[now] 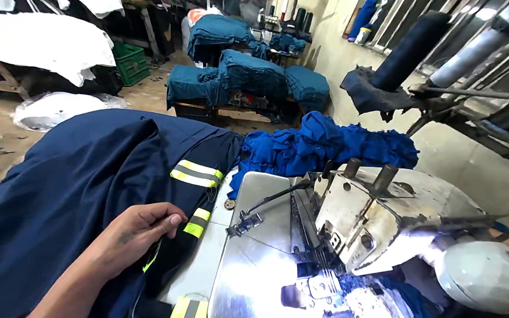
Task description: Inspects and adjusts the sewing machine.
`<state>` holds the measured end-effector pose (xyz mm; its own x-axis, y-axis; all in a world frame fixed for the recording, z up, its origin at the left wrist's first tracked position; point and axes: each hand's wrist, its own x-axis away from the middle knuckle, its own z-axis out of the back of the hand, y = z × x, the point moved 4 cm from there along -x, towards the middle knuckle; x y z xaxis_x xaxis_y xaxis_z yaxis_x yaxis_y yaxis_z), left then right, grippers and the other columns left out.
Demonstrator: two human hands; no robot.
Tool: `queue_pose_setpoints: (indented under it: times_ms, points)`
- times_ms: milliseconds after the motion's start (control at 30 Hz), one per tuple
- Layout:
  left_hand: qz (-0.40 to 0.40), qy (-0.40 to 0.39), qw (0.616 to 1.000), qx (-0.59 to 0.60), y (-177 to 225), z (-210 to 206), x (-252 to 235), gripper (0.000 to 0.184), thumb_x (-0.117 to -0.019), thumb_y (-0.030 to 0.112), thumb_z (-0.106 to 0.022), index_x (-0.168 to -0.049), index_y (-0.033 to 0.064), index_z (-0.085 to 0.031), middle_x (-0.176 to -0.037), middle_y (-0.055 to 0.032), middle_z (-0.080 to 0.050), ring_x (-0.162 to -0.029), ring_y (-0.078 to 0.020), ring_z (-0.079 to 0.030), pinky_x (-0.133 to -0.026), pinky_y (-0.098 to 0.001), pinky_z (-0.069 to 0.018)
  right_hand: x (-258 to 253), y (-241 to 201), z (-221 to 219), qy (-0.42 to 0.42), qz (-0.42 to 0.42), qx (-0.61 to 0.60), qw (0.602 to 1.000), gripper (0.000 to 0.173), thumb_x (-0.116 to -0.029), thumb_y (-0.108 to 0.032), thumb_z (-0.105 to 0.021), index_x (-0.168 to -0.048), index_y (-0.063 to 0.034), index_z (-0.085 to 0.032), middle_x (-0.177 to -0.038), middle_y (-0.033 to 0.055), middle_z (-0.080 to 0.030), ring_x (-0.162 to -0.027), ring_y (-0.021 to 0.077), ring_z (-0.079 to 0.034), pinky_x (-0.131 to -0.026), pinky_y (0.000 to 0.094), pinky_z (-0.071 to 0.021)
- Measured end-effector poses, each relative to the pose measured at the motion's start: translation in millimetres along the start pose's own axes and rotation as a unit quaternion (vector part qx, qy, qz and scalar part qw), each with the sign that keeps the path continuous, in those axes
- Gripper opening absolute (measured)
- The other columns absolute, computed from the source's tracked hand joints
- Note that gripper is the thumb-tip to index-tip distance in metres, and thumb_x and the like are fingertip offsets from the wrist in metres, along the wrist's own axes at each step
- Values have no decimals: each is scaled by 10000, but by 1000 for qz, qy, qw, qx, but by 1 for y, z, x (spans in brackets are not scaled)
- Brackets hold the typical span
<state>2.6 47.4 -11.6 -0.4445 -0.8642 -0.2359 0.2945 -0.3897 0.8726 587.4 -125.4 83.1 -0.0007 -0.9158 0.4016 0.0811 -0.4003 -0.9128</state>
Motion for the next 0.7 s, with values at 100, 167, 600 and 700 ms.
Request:
queue_pose_setpoints:
  times_ms: [100, 167, 600, 700]
  points:
    - [1, 4, 1000, 7, 0, -1, -1, 177, -953, 267, -611, -899, 196, -765, -711, 47, -694, -556, -42, -583, -503, -165, -457, 21, -42, -58, 286, -144, 111, 941, 318, -1075, 38, -315, -883, -67, -545, -681, -20, -543, -583, -16, -542, -596, 98, -471]
    - [4, 6, 1000, 9, 1, -1, -1, 173, -945, 261, -612, -896, 192, -763, -707, 39, -691, -554, -49, -584, -503, -167, -462, 21, -38, -49, 224, -115, 136, 958, 274, -1078, 38, -319, -937, -38, -540, -722, -11, -559, -619, -14, -559, -611, 107, -482]
    - [155, 88, 984, 21, 101, -26, -6, 233, -870, -240, -561, -763, -61, -666, -579, 29, -609, -513, 43, -501, -564, -99, -444, -10, 56, 74, 171, -26, 106, 979, 199, -1076, -10, -389, -1082, -9, -588, -846, 17, -643, -746, 57, -641, -712, 220, -552]
    - [95, 71, 992, 34, 64, -17, -2, 189, -906, -108, -620, -787, 9, -710, -622, 10, -645, -525, -5, -533, -544, -134, -450, -3, 33, 44, 215, -87, 144, 962, 193, -1072, 24, -400, -1040, -14, -586, -809, 16, -612, -715, 45, -616, -702, 198, -536]
